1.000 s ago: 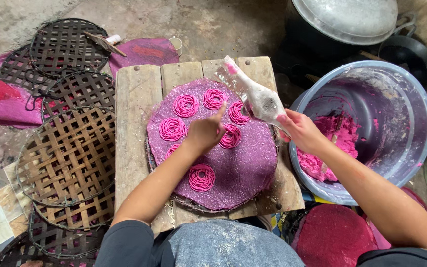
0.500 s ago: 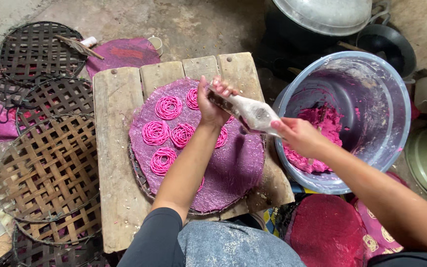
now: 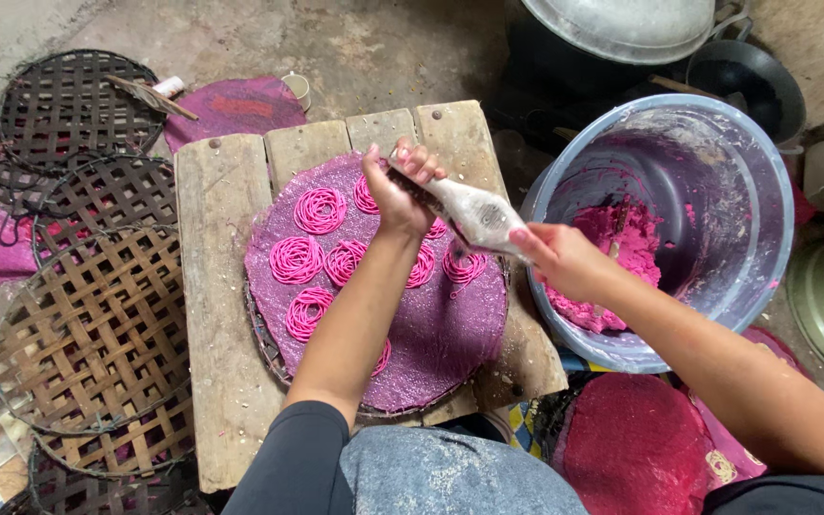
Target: The person sits on the floor and uses a hand-held extruder to press pink paste into spiral rosette shapes onto round fabric-covered boards, refilling the extruder from a bucket of paste and adding rosettes one by one. They then move finished boards aside, stack woven trays holding cream-colored rosettes, and place small colored cups onto a tray of rosettes.
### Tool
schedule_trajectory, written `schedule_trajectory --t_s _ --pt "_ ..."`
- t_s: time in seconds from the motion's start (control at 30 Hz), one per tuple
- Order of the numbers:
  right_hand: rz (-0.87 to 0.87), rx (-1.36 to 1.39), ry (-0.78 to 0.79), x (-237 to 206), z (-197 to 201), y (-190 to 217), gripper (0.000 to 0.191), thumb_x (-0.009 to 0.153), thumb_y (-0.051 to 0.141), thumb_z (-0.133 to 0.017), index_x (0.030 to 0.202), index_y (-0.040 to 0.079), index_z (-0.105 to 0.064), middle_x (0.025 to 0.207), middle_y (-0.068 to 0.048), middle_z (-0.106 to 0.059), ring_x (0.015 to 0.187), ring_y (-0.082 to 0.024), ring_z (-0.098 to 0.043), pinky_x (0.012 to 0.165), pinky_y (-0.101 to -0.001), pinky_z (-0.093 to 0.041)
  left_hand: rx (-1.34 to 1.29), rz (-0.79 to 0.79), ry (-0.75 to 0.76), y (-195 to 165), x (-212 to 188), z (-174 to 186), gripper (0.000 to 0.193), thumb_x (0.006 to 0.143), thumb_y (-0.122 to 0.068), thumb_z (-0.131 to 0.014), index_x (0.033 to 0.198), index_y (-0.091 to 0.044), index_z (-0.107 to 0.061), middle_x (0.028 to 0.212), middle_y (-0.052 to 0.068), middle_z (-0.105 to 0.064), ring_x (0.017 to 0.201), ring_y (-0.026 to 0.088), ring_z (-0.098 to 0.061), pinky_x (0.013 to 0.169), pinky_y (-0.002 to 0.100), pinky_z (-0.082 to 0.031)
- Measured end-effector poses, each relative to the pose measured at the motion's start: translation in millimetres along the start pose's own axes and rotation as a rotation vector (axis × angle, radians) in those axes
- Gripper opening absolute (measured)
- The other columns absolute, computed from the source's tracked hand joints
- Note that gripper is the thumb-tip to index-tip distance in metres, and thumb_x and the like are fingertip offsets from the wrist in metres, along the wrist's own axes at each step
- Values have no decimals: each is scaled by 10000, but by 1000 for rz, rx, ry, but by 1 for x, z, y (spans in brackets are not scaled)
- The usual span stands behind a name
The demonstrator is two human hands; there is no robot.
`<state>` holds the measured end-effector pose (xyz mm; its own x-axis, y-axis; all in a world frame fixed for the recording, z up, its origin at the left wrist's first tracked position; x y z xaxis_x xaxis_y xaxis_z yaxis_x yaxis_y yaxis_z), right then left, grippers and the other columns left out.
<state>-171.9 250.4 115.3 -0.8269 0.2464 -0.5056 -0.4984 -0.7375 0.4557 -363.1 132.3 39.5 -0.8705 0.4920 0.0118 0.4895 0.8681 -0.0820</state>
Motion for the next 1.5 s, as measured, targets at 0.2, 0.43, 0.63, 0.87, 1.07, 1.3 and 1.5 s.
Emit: schedule_trajectory --t_s 0.2,0.43,0.63,0.87,1.07,1.3,1.5 --pt "-94 -15 52 -1 13 -27 711 985 643 -345 1387 127 -623 715 -88 -655 644 -176 -632 617 -339 -602 12 -10 -193 28 -9 18 420 998 -495 -332 722 -185 -397 569 -49 -357 511 130 -357 623 355 -428" --pt "181 114 -110 -2 39 -20 589 1002 552 -480 1224 57 -707 655 -31 -587 604 -114 -532 573 -312 -472 77 282 -113 44 -10 -4 606 999 -555 -166 939 -66 -519 964 142 -567 776 227 -599 747 379 -542" --pt "128 199 -74 2 42 -60 551 982 538 -501 1139 57 -718 606 -14 -522 555 -106 -497 527 -317 -431 1067 765 -54 93 -46 68 1041 924 -790 -25 1475 -24 -466 1457 200 -595 702 144 -607 490 208 -443" --pt "220 403 -259 7 41 -86 555 990 548 -537 1192 52 -683 672 13 -532 580 -72 -469 513 -270 -395 1658 284 408 90 -53 25 797 1101 -659 -192 1681 -120 -97 1417 167 -611 1072 47 -407 576 182 -496" --pt "413 680 -341 -6 24 -97 656 1008 618 -470 1259 32 -624 726 7 -560 579 -62 -508 513 -238 -417 2737 187 697 78 -84 -1 679 1040 -270 -507 1641 -141 -220 1269 62 -663 659 198 -711 549 335 -539" --pt "579 815 -460 -42 -21 -104 837 957 807 -353 1070 7 -574 709 -24 -557 541 -102 -491 467 -258 -405 2420 -268 681 56 -129 -24 237 798 -336 -812 914 -139 -750 1239 89 -643 1026 222 -645 578 300 -568" --pt "612 994 -579 -70 -49 -122 815 997 803 -391 961 4 -550 736 -75 -546 633 -156 -517 573 -313 -411 2444 -309 639 65 -143 -14 278 742 -383 -840 820 -130 -758 1171 80 -641 1093 256 -569 888 415 -515"
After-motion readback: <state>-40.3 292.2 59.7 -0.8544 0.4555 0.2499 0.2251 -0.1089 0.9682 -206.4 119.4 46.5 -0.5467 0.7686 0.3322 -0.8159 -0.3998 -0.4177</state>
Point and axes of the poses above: each hand's wrist, its own x-axis towards the middle knuckle, its own z-axis out of the back of the hand, y = z × x, the point moved 10 cm from there along x, towards the middle knuckle
